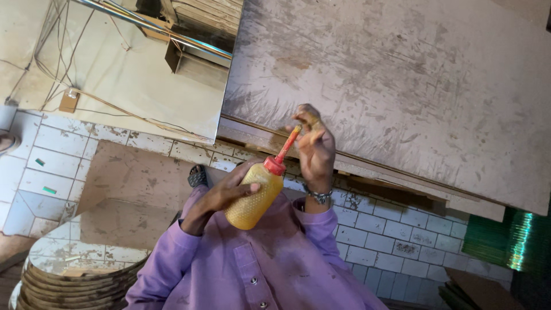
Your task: The person applies adhesive from a squeeze bottle along the edges of several mirrors and presses them onto a wooden work surface. The person handles round and rectangular mirrors, applying glue and positioning each one in turn.
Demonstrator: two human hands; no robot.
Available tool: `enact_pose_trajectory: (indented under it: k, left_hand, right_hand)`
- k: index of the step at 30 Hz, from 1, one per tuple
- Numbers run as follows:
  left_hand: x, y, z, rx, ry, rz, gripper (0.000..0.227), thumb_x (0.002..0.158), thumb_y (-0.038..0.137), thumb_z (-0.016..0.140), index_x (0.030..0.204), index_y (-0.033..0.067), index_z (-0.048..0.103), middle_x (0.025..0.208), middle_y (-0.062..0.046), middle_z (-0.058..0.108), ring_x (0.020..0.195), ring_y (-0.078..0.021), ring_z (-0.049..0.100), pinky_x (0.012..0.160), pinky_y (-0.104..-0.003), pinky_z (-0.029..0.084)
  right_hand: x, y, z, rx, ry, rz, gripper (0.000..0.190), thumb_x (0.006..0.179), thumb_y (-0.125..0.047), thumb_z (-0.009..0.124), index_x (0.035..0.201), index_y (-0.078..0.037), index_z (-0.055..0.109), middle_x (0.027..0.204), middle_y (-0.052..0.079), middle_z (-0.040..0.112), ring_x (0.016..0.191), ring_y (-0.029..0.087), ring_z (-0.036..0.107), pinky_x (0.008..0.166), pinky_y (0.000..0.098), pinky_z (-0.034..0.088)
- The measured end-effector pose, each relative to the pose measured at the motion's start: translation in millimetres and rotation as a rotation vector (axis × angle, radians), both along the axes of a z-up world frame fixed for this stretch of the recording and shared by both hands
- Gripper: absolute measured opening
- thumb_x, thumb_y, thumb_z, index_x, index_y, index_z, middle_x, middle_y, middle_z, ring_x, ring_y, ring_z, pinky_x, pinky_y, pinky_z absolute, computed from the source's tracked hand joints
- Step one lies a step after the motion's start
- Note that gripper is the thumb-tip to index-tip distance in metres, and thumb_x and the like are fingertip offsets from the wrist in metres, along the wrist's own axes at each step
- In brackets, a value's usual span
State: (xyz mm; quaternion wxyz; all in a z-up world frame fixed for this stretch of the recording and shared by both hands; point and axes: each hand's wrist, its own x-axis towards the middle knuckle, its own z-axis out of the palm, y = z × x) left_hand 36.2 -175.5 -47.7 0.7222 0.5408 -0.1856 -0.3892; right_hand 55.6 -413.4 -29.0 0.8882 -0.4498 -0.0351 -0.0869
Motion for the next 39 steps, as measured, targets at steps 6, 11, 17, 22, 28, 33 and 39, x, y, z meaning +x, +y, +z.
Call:
enact_pose_trajectory:
  k: [6,11,17,22,28,33,39]
  left_hand:
    - [3.3,-1.8,24.9,0.116,-0.309,-0.015,0.064,0.095,0.039,0.067,0.144,0.0028,0.048,0.132,-0.012,0.062,0.122,-0.0232,0.061,0.104,-0.036,0.049]
    - [-2.5,3.4,18.6,0.038,-0.119,0.008,0.062,0.095,0.038,0.068,0.143,0.0023,0.052,0.130,-0.013,0.063,0.121,-0.0232,0.063,0.101,-0.036,0.052]
    - [-7.7,7.5,-2.5,-0.225,0.397,-0.006,0.089,0.081,0.046,0.076,0.150,0.0012,0.041,0.131,-0.016,0.062,0.116,-0.0246,0.063,0.100,-0.038,0.053]
    - [-6.2,4.3,-4.0,-0.359,0.535,-0.026,0.089,0.083,0.046,0.075,0.148,-0.0017,0.038,0.121,-0.023,0.064,0.102,-0.0336,0.069,0.087,-0.044,0.058]
    - [24.4,-13.5,11.9,0.398,-0.378,0.001,0.073,0.089,0.049,0.065,0.145,0.0054,0.047,0.120,-0.022,0.067,0.106,-0.0374,0.071,0.092,-0.047,0.058]
    - [78.4,-31.0,7.3,0.441,-0.585,-0.080,0.083,0.083,0.042,0.076,0.146,0.0089,0.034,0.128,-0.025,0.063,0.112,-0.0399,0.068,0.104,-0.047,0.052]
    - [181.1,-54.6,-25.6,0.276,-0.932,0.018,0.097,0.073,0.019,0.091,0.147,0.0056,0.030,0.136,-0.031,0.057,0.124,-0.0467,0.058,0.110,-0.051,0.047]
  right_hand:
    - [-7.1,7.1,-3.5,0.099,0.065,-0.060,0.018,0.101,-0.020,0.072,0.098,-0.002,0.071,0.138,0.011,0.056,0.126,0.024,0.056,0.105,0.0447,0.049]
    - [1.6,11.5,-3.7,0.060,0.062,-0.008,0.017,0.100,-0.018,0.074,0.090,-0.006,0.067,0.132,0.008,0.056,0.124,0.023,0.056,0.102,0.0436,0.050]
    - [16.6,24.4,-6.9,0.237,0.093,0.187,0.014,0.095,-0.020,0.077,0.092,-0.010,0.068,0.127,0.001,0.054,0.126,0.020,0.052,0.101,0.0414,0.047]
    - [28.4,21.1,-26.4,0.402,0.049,0.306,0.012,0.094,-0.016,0.079,0.091,-0.011,0.069,0.126,0.001,0.055,0.126,0.018,0.054,0.100,0.0410,0.050]
    - [38.3,-18.4,-71.4,0.053,-0.017,-0.209,0.008,0.094,-0.010,0.073,0.090,-0.006,0.068,0.128,0.008,0.063,0.116,0.023,0.060,0.093,0.0386,0.055]
    - [-5.8,-43.0,-102.0,0.086,0.004,-0.503,0.010,0.096,-0.004,0.073,0.102,-0.006,0.066,0.124,0.010,0.064,0.109,0.022,0.062,0.091,0.0386,0.055]
    - [-72.6,1.3,-130.7,0.083,0.106,-0.550,0.024,0.107,-0.021,0.067,0.123,-0.004,0.064,0.105,0.004,0.063,0.100,0.016,0.062,0.094,0.0344,0.052]
